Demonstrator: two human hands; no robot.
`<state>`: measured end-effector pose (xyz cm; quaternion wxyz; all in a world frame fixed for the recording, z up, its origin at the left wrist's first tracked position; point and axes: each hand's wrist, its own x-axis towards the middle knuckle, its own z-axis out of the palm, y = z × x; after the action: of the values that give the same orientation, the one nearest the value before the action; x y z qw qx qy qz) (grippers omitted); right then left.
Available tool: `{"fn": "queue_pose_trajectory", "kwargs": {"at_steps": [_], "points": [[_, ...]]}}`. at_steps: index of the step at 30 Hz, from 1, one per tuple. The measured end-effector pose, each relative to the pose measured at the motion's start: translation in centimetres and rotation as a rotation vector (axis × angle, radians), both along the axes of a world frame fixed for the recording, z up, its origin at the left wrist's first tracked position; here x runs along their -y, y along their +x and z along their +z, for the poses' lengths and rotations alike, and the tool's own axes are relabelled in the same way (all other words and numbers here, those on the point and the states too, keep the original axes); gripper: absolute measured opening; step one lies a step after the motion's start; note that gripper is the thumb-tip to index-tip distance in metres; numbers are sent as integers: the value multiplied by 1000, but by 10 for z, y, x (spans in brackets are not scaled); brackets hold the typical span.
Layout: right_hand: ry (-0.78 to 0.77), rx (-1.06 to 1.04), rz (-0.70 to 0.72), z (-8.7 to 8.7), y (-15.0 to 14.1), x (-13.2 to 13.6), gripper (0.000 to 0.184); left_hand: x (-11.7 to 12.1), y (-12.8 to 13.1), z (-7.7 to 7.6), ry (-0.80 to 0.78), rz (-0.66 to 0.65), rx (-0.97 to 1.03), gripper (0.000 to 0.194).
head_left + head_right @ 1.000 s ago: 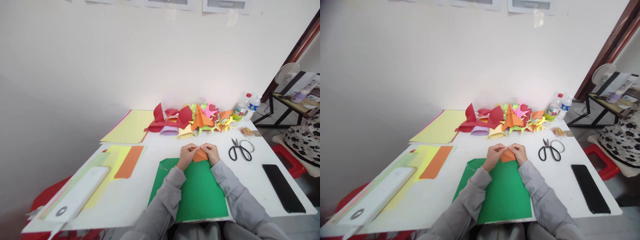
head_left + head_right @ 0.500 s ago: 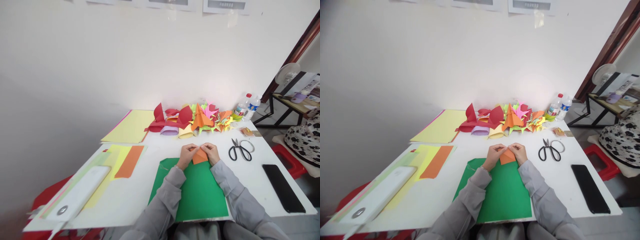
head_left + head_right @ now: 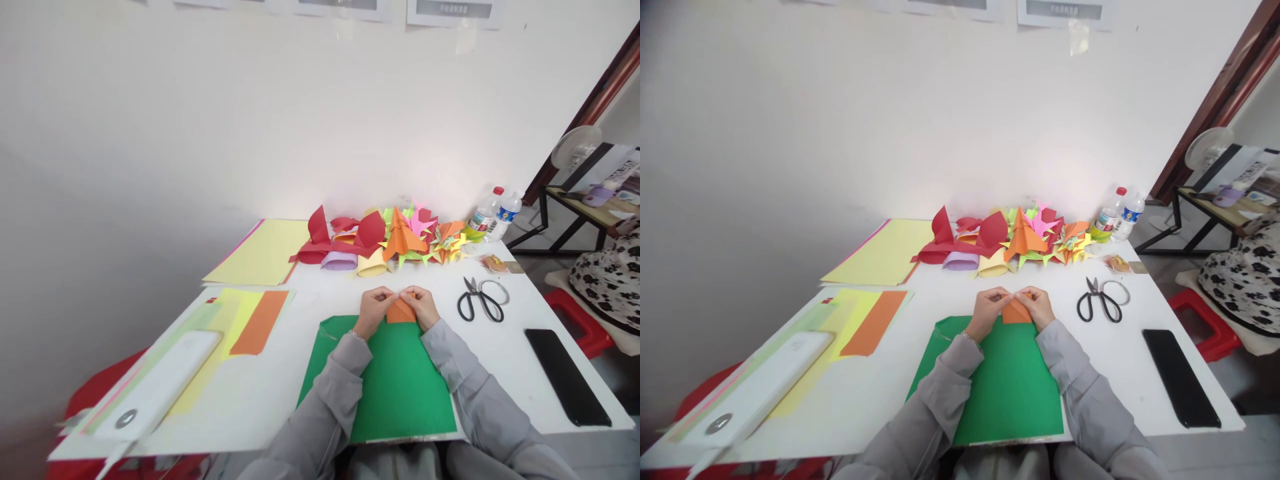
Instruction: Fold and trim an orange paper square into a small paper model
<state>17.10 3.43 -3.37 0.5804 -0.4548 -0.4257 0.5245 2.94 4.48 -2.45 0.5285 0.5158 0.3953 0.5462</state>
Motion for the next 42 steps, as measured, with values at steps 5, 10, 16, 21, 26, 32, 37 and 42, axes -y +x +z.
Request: {"fn": "queue_pose_trajectory", "kwargs": {"at_steps": [5,10,16,21,26,32,37,42], "points": [[12,1,4,2,-2,1,25,0,2,-2,-42,38,22,20],[-7,-28,-4,-1,-2,-1,26,0,3,-1,-98,85,55,24],[-60,-60,-9,-4,0,-3,34,-1,0,2,-132,60,110,32],[-78,-64,-22,-4,1,-3,35,-2,0,1,-190,37,158,36],[-74,-49,-56,-4,0,-3,36,-2,2,-1,-259,31,187,37],[-49,18,-46,-1,-2,-1,29,-3,-1,-1,-241,50,168,37],[-55,23,-107,-1,-1,-1,31,-1,3,1,-203,40,147,32],[-61,16,-75,0,3,0,32,0,2,1,-169,21,99,31]]}}
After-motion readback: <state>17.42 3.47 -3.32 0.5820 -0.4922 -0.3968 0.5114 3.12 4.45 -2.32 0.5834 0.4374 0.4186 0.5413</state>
